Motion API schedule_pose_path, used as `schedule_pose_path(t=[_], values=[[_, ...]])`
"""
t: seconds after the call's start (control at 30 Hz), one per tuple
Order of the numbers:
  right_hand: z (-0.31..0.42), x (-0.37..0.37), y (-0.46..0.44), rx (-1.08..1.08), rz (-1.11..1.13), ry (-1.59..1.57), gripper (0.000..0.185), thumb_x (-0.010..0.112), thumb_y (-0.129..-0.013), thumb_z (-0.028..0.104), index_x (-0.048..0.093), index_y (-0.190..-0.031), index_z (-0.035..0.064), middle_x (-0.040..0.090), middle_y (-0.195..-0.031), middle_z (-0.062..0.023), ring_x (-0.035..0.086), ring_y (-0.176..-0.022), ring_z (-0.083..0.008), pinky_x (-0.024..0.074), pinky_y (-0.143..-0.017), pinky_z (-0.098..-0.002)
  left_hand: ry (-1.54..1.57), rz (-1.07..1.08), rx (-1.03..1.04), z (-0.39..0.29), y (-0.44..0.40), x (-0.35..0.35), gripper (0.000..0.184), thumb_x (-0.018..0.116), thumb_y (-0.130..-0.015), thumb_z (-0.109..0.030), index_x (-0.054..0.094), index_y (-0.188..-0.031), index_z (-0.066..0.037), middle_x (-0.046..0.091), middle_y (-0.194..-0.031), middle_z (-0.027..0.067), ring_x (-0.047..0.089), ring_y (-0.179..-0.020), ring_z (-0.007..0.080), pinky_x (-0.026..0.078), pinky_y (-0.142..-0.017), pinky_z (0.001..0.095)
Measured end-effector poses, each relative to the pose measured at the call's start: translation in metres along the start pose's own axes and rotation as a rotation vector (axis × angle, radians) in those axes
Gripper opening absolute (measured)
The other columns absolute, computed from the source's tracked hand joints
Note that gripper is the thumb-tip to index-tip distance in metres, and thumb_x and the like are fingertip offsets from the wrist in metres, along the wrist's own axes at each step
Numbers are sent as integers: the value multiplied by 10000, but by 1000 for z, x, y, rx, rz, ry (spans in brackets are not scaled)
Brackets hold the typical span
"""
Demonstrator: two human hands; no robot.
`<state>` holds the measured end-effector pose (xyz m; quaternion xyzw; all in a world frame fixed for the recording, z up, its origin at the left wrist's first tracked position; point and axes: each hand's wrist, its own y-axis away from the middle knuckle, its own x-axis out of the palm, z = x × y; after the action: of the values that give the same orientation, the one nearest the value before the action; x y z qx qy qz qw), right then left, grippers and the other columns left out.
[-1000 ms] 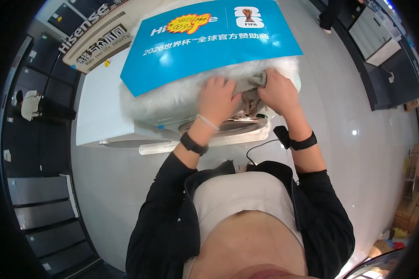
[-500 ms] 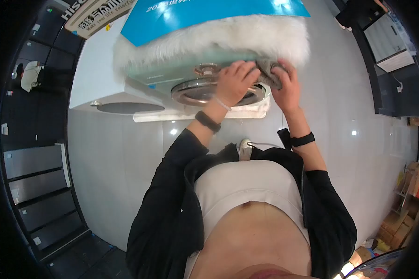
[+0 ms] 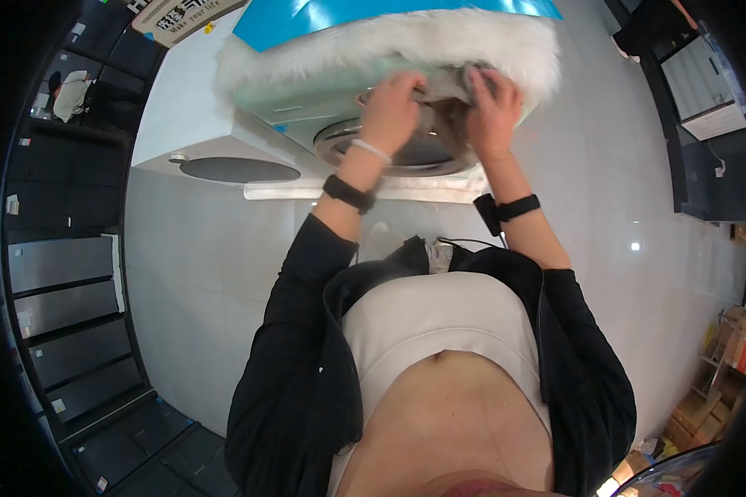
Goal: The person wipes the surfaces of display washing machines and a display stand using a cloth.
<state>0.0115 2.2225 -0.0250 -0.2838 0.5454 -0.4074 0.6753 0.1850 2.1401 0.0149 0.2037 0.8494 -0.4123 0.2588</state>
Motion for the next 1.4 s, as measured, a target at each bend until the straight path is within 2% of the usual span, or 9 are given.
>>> schedule_pose_path(t=[0.1,0.3,0.4,0.43,0.63,0.9,1.03,1.17,1.4], values=[[48,26,-11,-118,102,-27,587,602,-734,52,559,-1314,131,526,-1290,-76,496,-1167,-319,434,-995,-434,-238,-197,25,39,-9,-32,283,591,-737,50,599,-984,-88,573,-1017,126,559,-1005,344,465,-867,451],[110,66,-39,-293,307,-184,533,551,-850,127,498,-1380,152,466,-1412,-55,420,-1332,-280,431,-1024,-397,-414,-555,-232,99,7,-62,256,579,-806,21,670,-1034,-53,599,-1127,160,572,-1063,355,482,-885,426],[96,64,-41,-333,357,-207,557,563,-849,168,482,-1400,172,431,-1458,-21,392,-1377,-254,442,-1027,-394,-610,-473,-56,84,15,-23,402,571,-820,-22,600,-1219,22,533,-1319,212,485,-1252,387,403,-1024,465],[87,55,-38,-311,375,-238,550,556,-856,167,482,-1401,177,425,-1465,-13,385,-1382,-250,439,-1030,-403,-626,-321,-132,65,20,-11,597,581,-819,-78,438,-1382,60,383,-1482,234,314,-1409,397,258,-1132,527],[12,6,-1,-212,377,9,544,542,-873,158,500,-1408,246,400,-1506,57,381,-1392,-222,380,-1058,-470,-484,-81,-78,9,17,50,761,641,-798,-144,317,-1469,12,291,-1553,175,195,-1469,369,163,-1155,585],[-66,-32,20,-11,202,197,553,583,-828,54,573,-1348,241,450,-1469,69,415,-1354,-252,384,-1053,-462,-441,19,146,-47,-15,112,620,573,-864,-152,400,-1444,-17,336,-1541,116,249,-1461,294,240,-1140,537],[-62,-43,29,112,116,100,605,611,-781,-46,581,-1335,195,453,-1450,16,431,-1299,-306,453,-1002,-429,-395,7,250,-59,-22,117,603,581,-861,-126,427,-1442,-83,361,-1536,45,302,-1442,233,316,-1118,494],[-43,-36,38,164,142,200,590,619,-773,-12,581,-1330,178,447,-1452,-6,432,-1272,-331,451,-991,-447,-394,49,404,-37,-27,96,579,557,-853,-67,467,-1421,-135,415,-1504,-18,414,-1372,202,404,-1067,410],[14,-2,16,-2,226,124,606,582,-794,32,517,-1380,175,400,-1478,-2,424,-1288,-313,428,-968,-454,-531,31,267,20,-7,26,592,577,-802,-8,523,-1373,-152,557,-1372,0,563,-1201,243,458,-1006,391]])
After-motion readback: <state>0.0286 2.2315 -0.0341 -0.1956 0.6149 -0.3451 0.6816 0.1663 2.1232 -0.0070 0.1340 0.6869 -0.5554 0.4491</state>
